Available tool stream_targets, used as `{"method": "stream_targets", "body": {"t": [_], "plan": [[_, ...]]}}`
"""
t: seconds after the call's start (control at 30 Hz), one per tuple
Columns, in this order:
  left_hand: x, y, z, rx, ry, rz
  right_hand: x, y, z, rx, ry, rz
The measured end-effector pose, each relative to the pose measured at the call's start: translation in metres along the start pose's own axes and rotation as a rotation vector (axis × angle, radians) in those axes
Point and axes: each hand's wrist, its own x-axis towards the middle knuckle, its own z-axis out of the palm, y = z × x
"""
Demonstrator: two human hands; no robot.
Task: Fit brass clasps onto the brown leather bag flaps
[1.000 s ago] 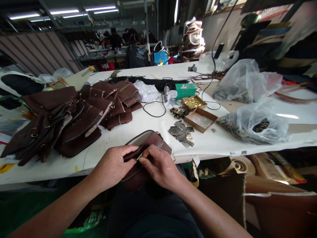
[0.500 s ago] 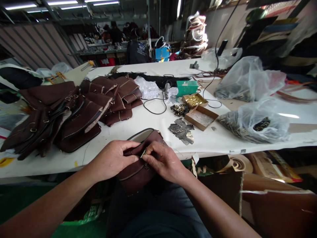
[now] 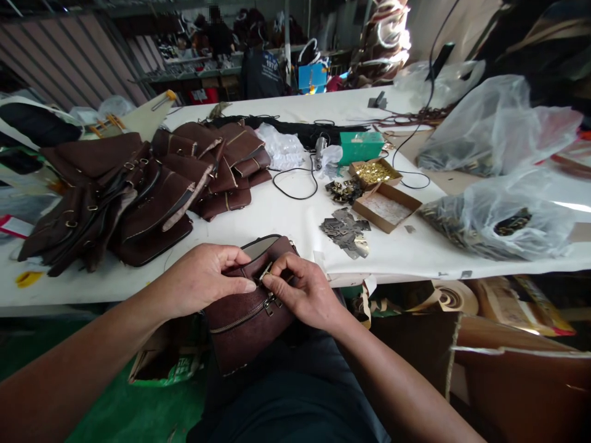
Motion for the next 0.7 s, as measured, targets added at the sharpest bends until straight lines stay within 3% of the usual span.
{"method": "stream_targets", "body": {"t": [0.2,0.5,0.7], "plan": [[-0.007,0.003,0.001,0.134,0.056,0.037,-0.004,0.001,0.006,0.022,0.025,0.012],[-0.014,0.001,0.011,0.105,0.124,0.035,-0.006,-0.003,0.007,0.033,0.018,0.037],[-0.014,0.001,0.010,0.038,0.050,0.011,-0.006,-0.003,0.004,0.091,0.004,0.073]]}}
